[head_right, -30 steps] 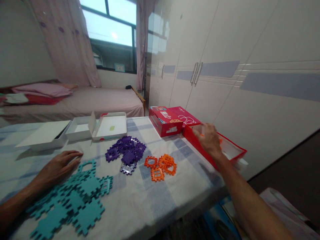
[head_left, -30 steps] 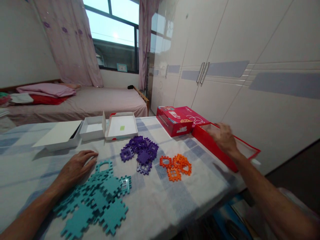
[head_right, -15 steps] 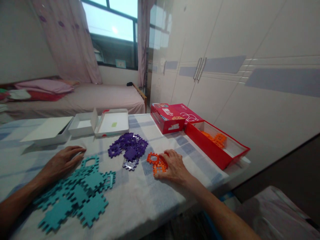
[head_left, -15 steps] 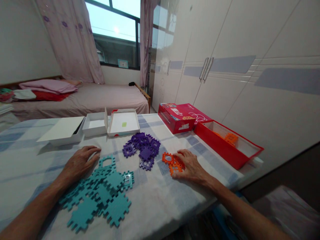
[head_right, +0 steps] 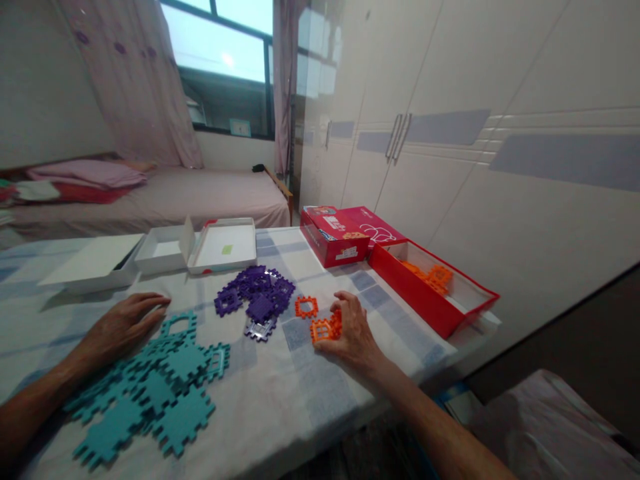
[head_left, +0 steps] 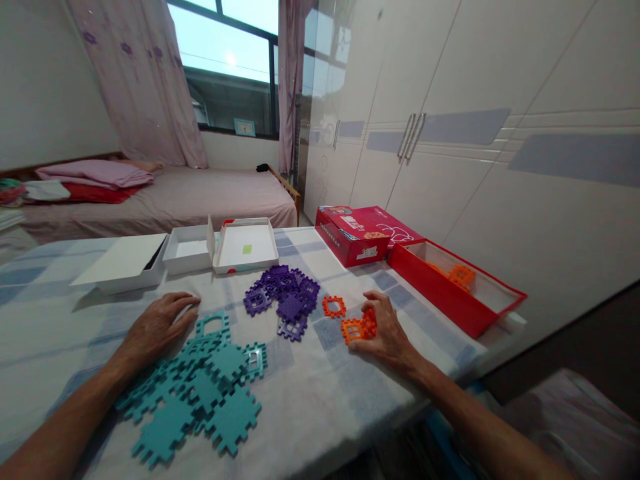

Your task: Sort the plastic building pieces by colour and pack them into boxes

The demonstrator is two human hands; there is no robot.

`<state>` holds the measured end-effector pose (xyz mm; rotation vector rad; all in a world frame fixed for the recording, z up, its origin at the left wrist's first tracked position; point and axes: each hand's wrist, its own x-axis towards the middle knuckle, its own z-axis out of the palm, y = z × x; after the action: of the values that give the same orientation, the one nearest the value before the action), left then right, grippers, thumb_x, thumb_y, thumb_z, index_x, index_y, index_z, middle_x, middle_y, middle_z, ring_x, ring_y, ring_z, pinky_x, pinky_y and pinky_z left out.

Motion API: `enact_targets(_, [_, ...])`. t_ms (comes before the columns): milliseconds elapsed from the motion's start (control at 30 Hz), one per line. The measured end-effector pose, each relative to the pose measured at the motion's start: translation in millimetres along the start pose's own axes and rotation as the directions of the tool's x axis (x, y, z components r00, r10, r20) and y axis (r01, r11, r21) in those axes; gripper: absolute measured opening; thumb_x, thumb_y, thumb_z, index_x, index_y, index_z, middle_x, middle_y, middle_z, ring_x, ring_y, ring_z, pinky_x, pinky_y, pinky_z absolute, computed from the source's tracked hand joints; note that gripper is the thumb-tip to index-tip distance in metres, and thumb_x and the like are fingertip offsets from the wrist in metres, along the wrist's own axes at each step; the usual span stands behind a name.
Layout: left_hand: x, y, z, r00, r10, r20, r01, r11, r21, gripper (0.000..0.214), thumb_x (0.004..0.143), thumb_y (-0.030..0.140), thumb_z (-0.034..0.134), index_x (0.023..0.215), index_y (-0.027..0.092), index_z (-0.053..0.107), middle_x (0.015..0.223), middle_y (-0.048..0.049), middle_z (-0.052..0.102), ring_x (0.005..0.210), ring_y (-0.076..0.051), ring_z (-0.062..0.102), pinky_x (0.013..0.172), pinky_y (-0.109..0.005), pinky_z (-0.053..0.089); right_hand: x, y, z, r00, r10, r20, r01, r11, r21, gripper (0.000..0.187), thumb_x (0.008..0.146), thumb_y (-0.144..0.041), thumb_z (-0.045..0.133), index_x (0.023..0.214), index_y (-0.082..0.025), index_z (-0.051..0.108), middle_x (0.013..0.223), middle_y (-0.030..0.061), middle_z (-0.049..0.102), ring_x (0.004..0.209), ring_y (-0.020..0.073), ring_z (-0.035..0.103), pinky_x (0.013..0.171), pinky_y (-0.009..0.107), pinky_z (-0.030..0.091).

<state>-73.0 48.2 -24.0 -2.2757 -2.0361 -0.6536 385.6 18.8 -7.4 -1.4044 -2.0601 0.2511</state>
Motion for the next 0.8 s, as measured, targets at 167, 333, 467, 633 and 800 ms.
enact_targets(167, [1, 1, -0.5, 1.000, -0.012, 0.012, 0.012, 1.000, -0.008, 0.060, 0.078, 0.051, 0.033, 0.102, 0.010, 0.069, 0.113, -0.0165, 0.063, 0.104, -0.027, 0.060, 0.097, -0.039, 0.044, 0, 5, 1, 0.999, -0.013, 0.033, 0.013, 1.000, -0.020, 0.061, 0.066, -0.039, 0.071, 0.118, -0.021, 0.045, 0.130, 0.0124, 0.045, 0.120, 0.0290, 0.043, 0.099, 0.048, 0.036])
enact_targets(333, [1, -1, 1.5, 1.000, 0.002, -0.003, -0.002, 1.000, -0.015, 0.057, 0.079, 0.052, 0.034, 0.100, 0.013, 0.070, 0.112, -0.0150, 0.064, 0.103, -0.027, 0.060, 0.097, -0.041, 0.044, 3, 2, 0, 0.988, -0.103, 0.118, 0.115, 0.989, -0.099, 0.046, 0.073, -0.038, 0.068, 0.113, -0.021, 0.055, 0.112, 0.0087, 0.057, 0.105, 0.0259, 0.051, 0.094, 0.044, 0.039])
enact_targets(467, [1, 0, -0.1, 1.000, -0.006, 0.010, 0.006, 1.000, -0.022, 0.060, 0.078, 0.052, 0.033, 0.102, 0.010, 0.069, 0.112, -0.0166, 0.064, 0.104, -0.028, 0.060, 0.097, -0.042, 0.044, 2, -2, 0, 0.996, -0.072, 0.044, 0.077, 0.989, -0.130, 0.033, 0.071, -0.031, 0.067, 0.099, -0.020, 0.056, 0.099, 0.0070, 0.055, 0.094, 0.0232, 0.053, 0.084, 0.038, 0.046])
enact_targets(633, [1, -4, 2.1, 1.000, -0.006, 0.005, 0.006, 1.000, -0.011, 0.059, 0.077, 0.053, 0.034, 0.101, 0.012, 0.069, 0.111, -0.0156, 0.064, 0.103, -0.028, 0.061, 0.097, -0.042, 0.045, -3, -3, 2, 0.999, -0.011, -0.035, 0.006, 0.990, -0.139, 0.033, 0.073, -0.035, 0.064, 0.100, -0.022, 0.050, 0.098, 0.0054, 0.052, 0.083, 0.0201, 0.056, 0.072, 0.035, 0.050])
enact_targets(800, [1, -10, 7.2, 1.000, 0.004, -0.026, -0.004, 1.000, -0.021, 0.053, 0.078, 0.053, 0.035, 0.097, 0.018, 0.070, 0.110, -0.0124, 0.065, 0.101, -0.026, 0.061, 0.096, -0.040, 0.046, 31, 14, -48, 0.946, -0.048, -0.321, -0.016, 0.981, -0.194, 0.035, 0.077, -0.045, 0.061, 0.099, -0.020, 0.051, 0.097, 0.0073, 0.052, 0.088, 0.0220, 0.055, 0.076, 0.035, 0.049])
